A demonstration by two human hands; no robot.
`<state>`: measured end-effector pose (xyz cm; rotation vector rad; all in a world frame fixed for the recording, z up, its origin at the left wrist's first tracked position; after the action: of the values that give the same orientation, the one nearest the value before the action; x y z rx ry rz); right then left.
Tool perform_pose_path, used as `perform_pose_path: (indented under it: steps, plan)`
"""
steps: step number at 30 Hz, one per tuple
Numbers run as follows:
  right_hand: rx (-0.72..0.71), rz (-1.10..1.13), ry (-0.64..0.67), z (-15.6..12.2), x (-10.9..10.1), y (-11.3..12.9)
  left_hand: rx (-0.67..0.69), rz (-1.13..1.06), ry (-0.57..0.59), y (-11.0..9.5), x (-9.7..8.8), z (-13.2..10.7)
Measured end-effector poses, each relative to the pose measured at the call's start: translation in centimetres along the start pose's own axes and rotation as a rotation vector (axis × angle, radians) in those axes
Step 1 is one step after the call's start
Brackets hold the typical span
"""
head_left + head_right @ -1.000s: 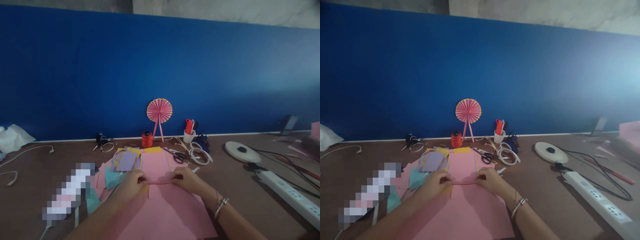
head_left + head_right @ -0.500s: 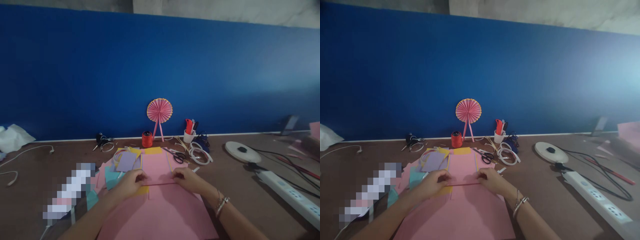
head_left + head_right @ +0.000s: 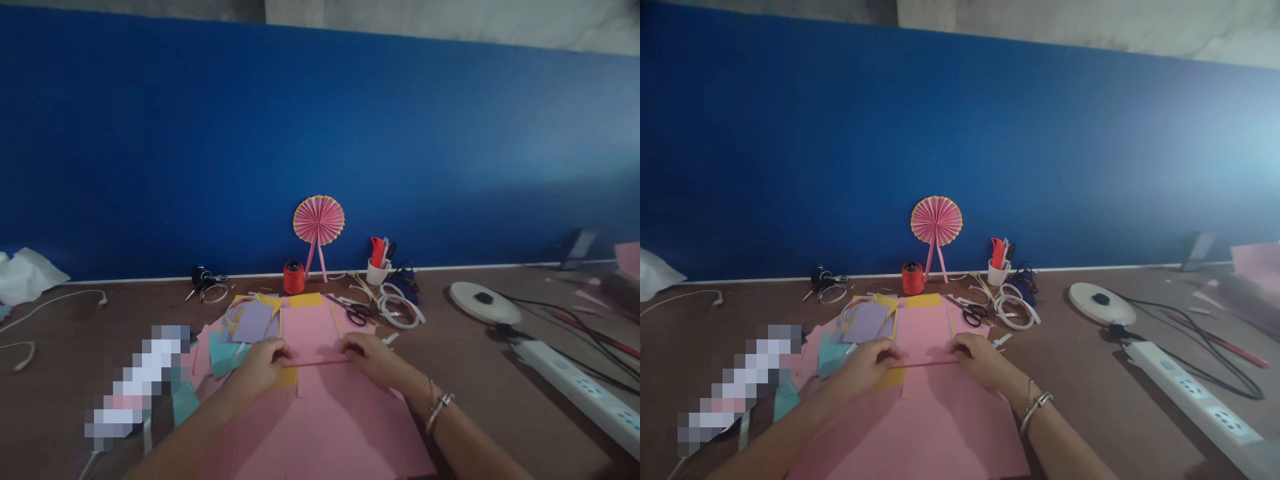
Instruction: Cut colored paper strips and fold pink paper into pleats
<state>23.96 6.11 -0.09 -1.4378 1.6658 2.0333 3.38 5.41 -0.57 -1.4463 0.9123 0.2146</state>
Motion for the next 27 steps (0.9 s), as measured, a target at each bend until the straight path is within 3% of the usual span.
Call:
perform_pose_path:
  steps: [27]
  plan:
    - [-0.038, -0.132, -0.043, -0.3, 0.0, 1.1, 0.069, 0.178, -0.002, -1.8, 0.2, -0.8]
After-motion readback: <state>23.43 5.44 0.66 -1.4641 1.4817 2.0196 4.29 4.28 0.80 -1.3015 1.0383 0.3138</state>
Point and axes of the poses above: each hand's wrist, its own z-axis towards the middle knuckle, its own x-axis out of the palm, y = z × x, the point moved 8 cm from there along z, towards the middle knuckle, and after that the axes turned 12 degrees about y, right-handed, at the moved point
